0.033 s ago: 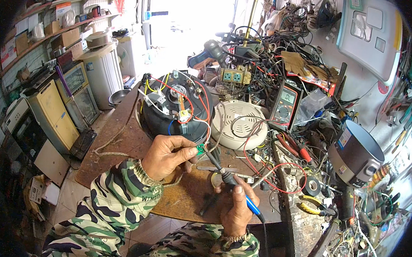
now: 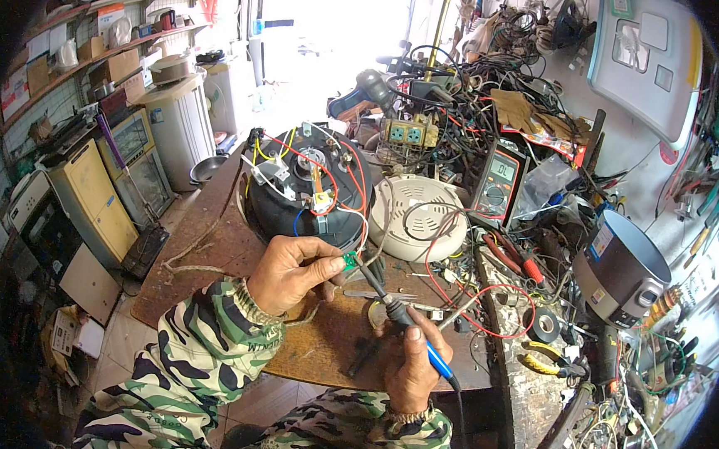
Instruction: The person uses a soldering iron to heat and join wires to a small green circuit board. They then connect the board to a larger circular device and test the connection using a multimeter.
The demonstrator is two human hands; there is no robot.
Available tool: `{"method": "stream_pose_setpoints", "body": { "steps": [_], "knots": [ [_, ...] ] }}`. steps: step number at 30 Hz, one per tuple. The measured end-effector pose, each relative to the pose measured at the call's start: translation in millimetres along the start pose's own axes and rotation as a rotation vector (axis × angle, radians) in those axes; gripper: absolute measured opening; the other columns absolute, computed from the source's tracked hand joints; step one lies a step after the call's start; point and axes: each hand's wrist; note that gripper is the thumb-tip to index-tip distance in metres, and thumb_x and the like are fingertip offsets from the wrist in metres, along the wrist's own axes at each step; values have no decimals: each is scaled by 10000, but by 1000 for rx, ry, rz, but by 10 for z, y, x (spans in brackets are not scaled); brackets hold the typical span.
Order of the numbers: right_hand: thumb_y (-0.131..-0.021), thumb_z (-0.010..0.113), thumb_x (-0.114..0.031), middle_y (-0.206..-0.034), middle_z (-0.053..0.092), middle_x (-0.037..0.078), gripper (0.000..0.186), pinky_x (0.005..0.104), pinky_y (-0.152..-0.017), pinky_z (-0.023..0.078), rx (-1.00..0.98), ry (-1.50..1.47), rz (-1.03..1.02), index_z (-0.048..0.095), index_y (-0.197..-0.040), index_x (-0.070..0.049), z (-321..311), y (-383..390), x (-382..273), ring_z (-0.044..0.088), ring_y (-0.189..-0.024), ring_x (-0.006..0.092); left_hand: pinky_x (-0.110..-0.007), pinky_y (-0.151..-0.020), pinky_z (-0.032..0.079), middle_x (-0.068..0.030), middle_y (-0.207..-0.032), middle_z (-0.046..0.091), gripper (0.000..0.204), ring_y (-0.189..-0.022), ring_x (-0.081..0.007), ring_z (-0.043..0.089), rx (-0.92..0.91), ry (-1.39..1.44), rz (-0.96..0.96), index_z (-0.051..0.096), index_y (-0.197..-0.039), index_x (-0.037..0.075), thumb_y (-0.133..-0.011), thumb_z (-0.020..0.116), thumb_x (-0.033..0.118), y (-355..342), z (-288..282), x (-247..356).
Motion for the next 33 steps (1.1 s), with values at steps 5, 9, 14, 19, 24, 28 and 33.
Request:
{"method": "stream_pose_setpoints", "body": {
  "steps": [5,9,14,19,24,28,33],
  "knots": [
    [-972,622,-259,-977,692,203,401,375,-716,583,-38,75,-107,612,-1147,101,40,17,2,686,-787,253,-256,-573,543,-95,-816,705,183,-653,-114,653,12,-27,11,677,-1006,-83,-978,637,93,6,16,-6],
    [-978,602,-246,-973,692,201,381,363,-689,584,-8,87,-36,615,-1129,104,96,41,-139,687,-756,248,-247,-577,533,-87,-812,704,188,-654,-107,652,22,-141,56,674,-1016,-82,-974,646,99,22,28,2],
    [-967,619,-253,-958,690,201,398,348,-679,581,29,124,-75,615,-1134,108,163,70,-142,692,-747,249,-250,-554,509,-52,-779,691,181,-633,-90,645,35,-135,81,688,-1015,-71,-969,652,100,19,38,-10],
    [-933,624,-100,-989,708,202,317,324,-808,529,-34,264,-217,625,-1176,103,170,185,-59,699,-853,236,-244,-551,510,-53,-785,686,188,-616,-94,639,47,-75,63,685,-1030,-74,-970,654,102,16,44,-45],
    [-945,646,-180,-984,694,221,370,373,-792,552,-76,406,-329,606,-1186,98,76,208,60,701,-846,284,-235,-546,516,-56,-792,687,192,-616,-95,637,33,43,31,685,-1037,-71,-972,654,107,15,42,-43],
    [-954,651,-222,-988,682,240,403,414,-779,580,-32,235,-230,592,-1190,99,129,198,45,703,-826,314,-235,-544,517,-56,-792,690,191,-618,-94,638,27,80,22,685,-1036,-69,-972,654,108,18,34,-29],
    [-914,654,-113,-931,705,135,322,279,-769,502,-75,492,-366,645,-1171,81,122,242,9,658,-830,179,-235,-545,515,-55,-790,689,189,-624,-92,641,47,10,54,686,-1037,-65,-974,652,110,16,47,-48]
  ]
}}
Point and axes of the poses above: each hand's wrist, its own y-axis away from the middle knuckle, its own z-axis out of the palm, x = y × z
